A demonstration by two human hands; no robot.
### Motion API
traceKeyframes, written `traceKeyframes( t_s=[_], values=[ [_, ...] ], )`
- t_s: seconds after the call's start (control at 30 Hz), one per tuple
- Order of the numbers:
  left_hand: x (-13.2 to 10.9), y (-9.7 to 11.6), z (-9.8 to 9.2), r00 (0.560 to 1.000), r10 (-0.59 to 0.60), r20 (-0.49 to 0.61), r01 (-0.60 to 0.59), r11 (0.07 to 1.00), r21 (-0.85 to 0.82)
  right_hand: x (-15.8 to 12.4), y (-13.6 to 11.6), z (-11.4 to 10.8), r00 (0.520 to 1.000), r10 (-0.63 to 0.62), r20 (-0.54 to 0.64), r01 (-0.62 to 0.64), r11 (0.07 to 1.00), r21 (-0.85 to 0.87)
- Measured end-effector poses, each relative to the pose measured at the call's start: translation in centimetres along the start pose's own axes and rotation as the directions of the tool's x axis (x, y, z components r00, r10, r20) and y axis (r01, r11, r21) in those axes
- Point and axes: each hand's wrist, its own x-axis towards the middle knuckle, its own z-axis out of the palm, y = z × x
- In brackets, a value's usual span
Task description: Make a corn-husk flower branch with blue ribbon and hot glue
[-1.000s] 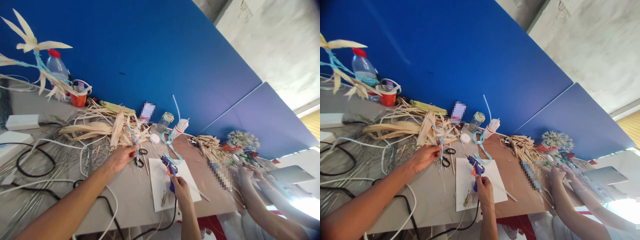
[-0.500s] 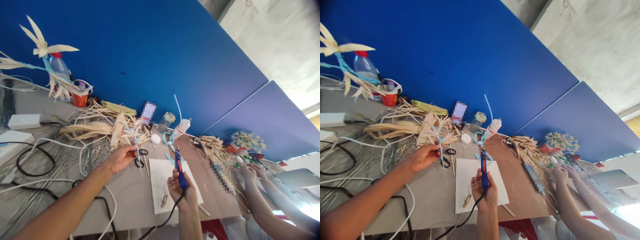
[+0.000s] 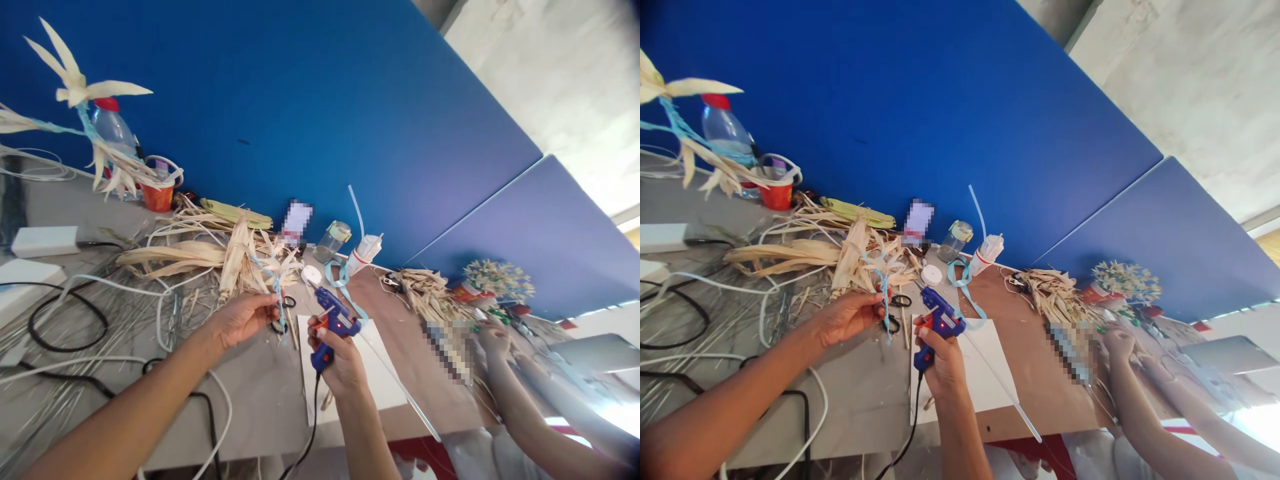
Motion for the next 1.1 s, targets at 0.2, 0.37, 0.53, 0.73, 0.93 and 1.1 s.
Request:
traceKeyframes(
  t_s=[0.2,0.37,0.53,0.73,0.93,1.1],
  values=[
    [0.3,-0.5,-0.3,1.000,0.026,0.017,-0.028,0.997,0.076,2.3,1.3,2.2,0.997,0.076,0.002,-0.075,0.995,-0.071],
    [0.5,-0.7,-0.3,0.999,0.052,0.015,-0.054,0.995,0.082,2.9,2.2,2.6,0.989,0.145,0.016,-0.143,0.986,-0.088],
    [0.5,-0.8,-0.3,0.992,0.089,0.092,-0.100,0.987,0.128,3.2,2.8,2.9,0.995,0.101,0.001,-0.101,0.993,-0.054],
    [0.2,-0.8,-0.2,0.982,0.098,0.160,-0.128,0.973,0.190,3.3,2.4,3.0,0.972,0.219,0.080,-0.217,0.976,-0.030],
    [0.0,-0.8,0.1,0.979,0.089,0.186,-0.129,0.967,0.219,3.6,2.3,3.0,0.953,0.275,0.126,-0.280,0.960,0.023],
    [0.0,-1.0,0.1,0.983,0.101,0.155,-0.139,0.956,0.257,3.9,2.5,2.8,0.948,0.276,0.158,-0.290,0.954,0.075]
  ],
)
